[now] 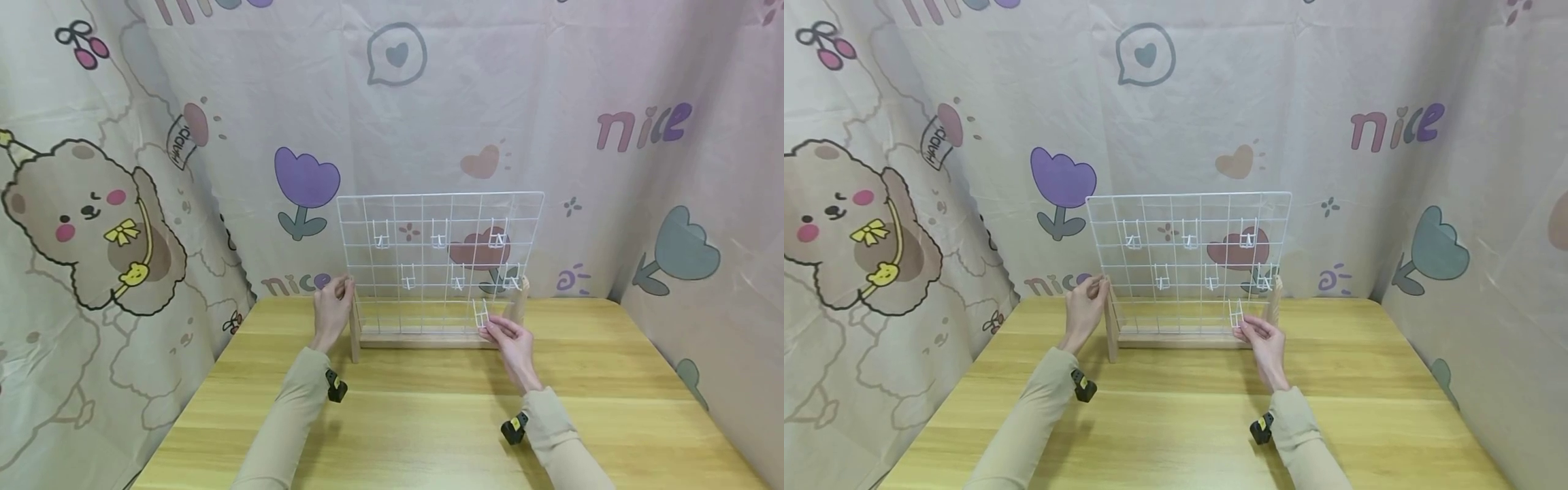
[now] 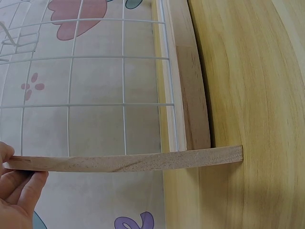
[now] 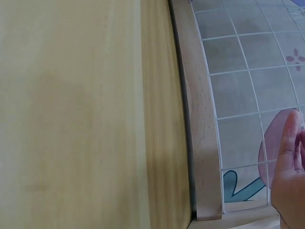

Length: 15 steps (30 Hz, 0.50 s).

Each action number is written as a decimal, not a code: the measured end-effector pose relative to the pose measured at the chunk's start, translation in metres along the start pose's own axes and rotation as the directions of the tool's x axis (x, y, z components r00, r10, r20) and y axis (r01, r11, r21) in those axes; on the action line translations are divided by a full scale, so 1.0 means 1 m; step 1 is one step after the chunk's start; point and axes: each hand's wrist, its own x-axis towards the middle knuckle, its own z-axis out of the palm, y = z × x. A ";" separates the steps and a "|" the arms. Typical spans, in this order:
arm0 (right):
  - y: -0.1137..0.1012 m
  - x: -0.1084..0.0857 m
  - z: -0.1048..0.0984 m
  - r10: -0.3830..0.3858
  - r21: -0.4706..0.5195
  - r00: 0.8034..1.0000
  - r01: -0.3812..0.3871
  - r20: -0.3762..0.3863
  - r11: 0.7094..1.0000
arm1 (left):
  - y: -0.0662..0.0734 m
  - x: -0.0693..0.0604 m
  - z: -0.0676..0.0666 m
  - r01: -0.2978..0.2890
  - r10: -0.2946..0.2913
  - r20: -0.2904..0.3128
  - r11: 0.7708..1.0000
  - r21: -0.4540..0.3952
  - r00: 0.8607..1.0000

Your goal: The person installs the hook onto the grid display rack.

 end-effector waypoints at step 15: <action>-0.001 -0.005 -0.007 0.051 -0.143 0.999 -0.052 -0.008 0.988 | 0.001 0.000 0.001 0.028 -0.028 0.008 0.999 -0.017 1.000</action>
